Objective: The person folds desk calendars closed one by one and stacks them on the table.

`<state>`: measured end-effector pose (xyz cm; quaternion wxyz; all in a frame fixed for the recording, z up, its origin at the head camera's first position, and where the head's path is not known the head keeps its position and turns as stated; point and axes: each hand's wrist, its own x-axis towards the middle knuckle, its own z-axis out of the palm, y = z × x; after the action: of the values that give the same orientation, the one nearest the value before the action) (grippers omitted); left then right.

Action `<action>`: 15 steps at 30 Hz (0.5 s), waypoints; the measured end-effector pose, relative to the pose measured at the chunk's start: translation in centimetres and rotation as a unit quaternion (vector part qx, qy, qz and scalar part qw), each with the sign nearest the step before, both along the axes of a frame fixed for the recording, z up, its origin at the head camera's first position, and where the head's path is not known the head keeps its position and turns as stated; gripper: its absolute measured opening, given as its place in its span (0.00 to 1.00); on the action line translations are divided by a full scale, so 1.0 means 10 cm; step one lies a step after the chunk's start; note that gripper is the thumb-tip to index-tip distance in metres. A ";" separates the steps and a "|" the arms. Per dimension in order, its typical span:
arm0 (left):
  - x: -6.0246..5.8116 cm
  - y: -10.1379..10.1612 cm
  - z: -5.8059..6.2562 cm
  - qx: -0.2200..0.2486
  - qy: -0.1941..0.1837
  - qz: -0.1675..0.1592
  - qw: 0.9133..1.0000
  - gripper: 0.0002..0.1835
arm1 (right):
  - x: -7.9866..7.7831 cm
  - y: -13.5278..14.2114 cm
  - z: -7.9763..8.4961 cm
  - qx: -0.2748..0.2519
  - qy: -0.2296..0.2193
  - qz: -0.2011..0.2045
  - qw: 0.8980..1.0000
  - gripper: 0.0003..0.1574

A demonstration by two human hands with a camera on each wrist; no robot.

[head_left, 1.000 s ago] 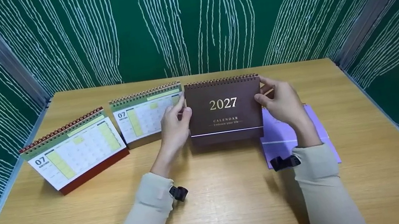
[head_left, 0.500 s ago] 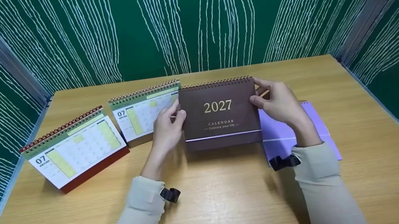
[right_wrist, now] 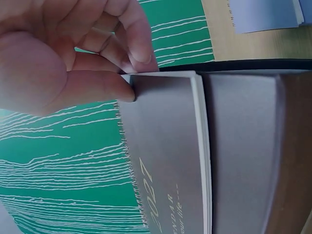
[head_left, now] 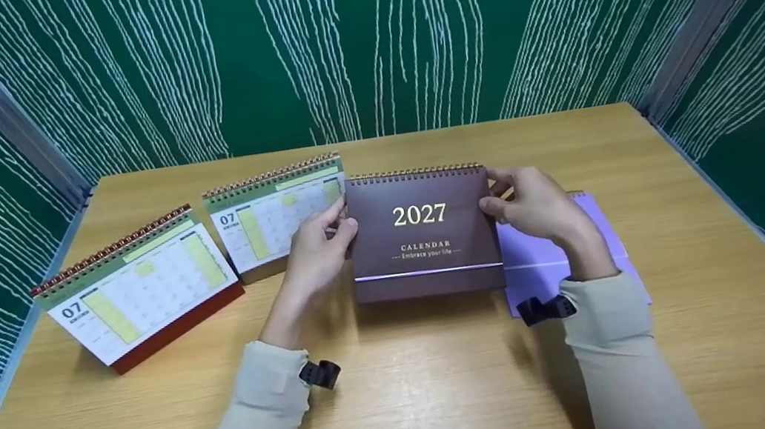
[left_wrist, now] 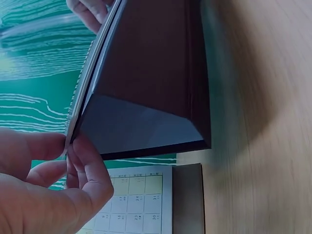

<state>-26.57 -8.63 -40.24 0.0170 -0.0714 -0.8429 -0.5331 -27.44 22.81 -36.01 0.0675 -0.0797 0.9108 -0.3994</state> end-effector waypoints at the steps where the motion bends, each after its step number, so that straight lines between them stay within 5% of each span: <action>1: 0.00 -0.01 0.00 -0.004 -0.002 -0.003 1.000 0.29 | 0.00 0.00 -0.01 0.001 -0.004 0.001 1.000 0.39; 15: 0.01 -0.08 -0.07 -0.014 -0.056 -0.024 0.998 0.31 | -0.03 -0.05 -0.09 0.006 -0.033 0.028 0.999 0.38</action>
<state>-26.49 -9.41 -40.97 -0.0443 -0.0622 -0.8477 -0.5250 -27.72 22.32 -36.87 0.1091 -0.0915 0.9080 -0.3941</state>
